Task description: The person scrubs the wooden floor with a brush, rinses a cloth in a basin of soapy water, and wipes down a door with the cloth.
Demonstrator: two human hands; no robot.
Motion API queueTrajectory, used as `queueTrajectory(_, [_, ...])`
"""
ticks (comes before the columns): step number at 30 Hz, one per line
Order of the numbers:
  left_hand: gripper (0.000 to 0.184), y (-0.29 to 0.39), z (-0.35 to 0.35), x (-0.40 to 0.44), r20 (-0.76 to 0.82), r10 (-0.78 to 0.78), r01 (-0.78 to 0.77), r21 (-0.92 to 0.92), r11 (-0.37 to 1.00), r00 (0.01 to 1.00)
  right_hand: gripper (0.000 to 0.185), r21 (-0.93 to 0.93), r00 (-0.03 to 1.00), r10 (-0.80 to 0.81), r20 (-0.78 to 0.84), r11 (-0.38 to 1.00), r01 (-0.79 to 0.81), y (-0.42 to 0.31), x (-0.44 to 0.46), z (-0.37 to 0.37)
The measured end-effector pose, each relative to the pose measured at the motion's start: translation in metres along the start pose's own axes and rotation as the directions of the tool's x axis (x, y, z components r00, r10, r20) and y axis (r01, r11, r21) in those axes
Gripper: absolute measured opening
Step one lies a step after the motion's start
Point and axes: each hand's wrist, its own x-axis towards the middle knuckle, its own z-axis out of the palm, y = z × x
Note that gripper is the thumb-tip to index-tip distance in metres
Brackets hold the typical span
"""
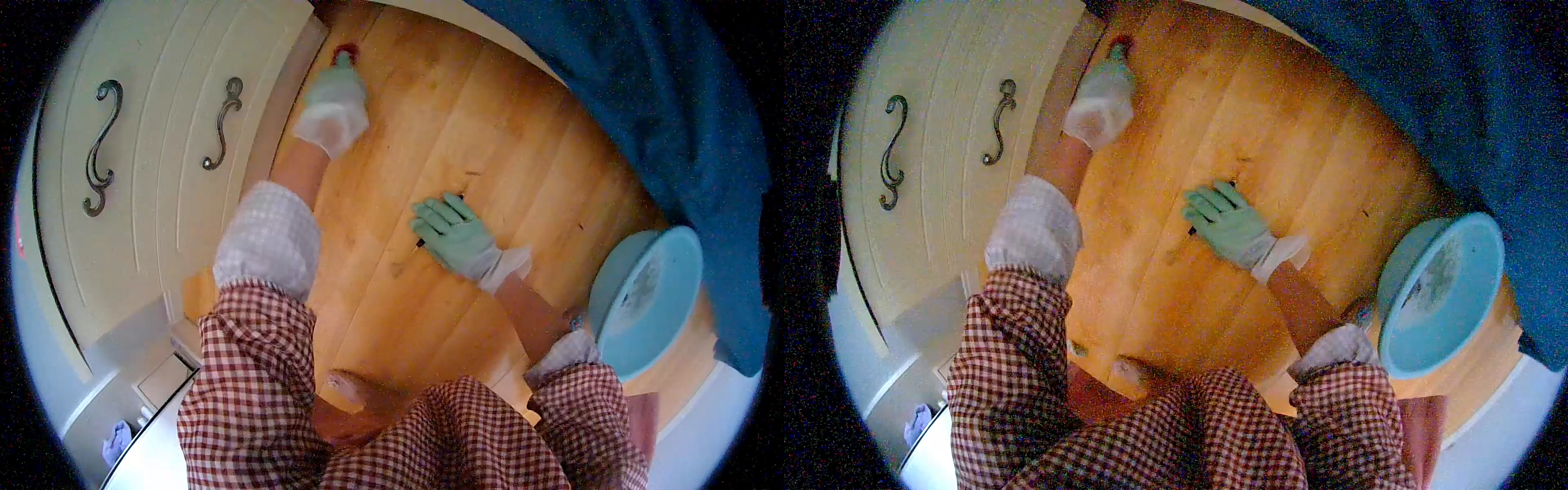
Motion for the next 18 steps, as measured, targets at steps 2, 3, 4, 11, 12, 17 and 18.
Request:
queueTrajectory(2, [0.026,0.056,0.015,-0.017,-0.122,0.079,-0.079,0.002,0.997,0.989,0.036,0.046,0.999,0.037,0.014,0.998,-0.038,-0.007,0.007,-0.010])
queueTrajectory(3, [0.025,0.074,0.015,-0.024,-0.200,0.108,-0.109,0.006,0.994,0.974,0.036,0.031,0.998,0.049,0.047,0.998,-0.051,-0.012,0.009,-0.014])
queueTrajectory(4, [0.025,0.093,0.015,-0.030,-0.277,0.137,-0.138,0.014,0.990,0.951,0.036,0.005,0.996,0.051,0.071,0.999,-0.051,-0.013,0.008,-0.017])
queueTrajectory(11, [0.040,0.023,-0.008,-0.044,-0.313,0.111,-0.079,0.113,0.990,0.943,0.039,0.017,0.998,0.042,0.042,0.999,-0.043,-0.004,0.003,-0.007])
queueTrajectory(12, [0.042,0.017,-0.001,-0.044,-0.287,0.068,-0.034,0.119,0.992,0.956,0.040,0.005,1.000,0.030,0.011,1.000,-0.030,-0.003,0.002,-0.004])
queueTrajectory(17, [0.030,0.024,0.006,-0.025,-0.092,-0.062,0.070,0.080,0.994,0.994,0.039,-0.033,0.999,0.026,0.043,0.999,-0.024,-0.016,-0.003,-0.012])
queueTrajectory(18, [0.030,0.013,-0.002,0.001,-0.118,-0.020,0.029,0.076,0.997,0.993,0.039,-0.015,0.999,0.030,0.040,0.999,-0.029,-0.016,-0.002,-0.012])
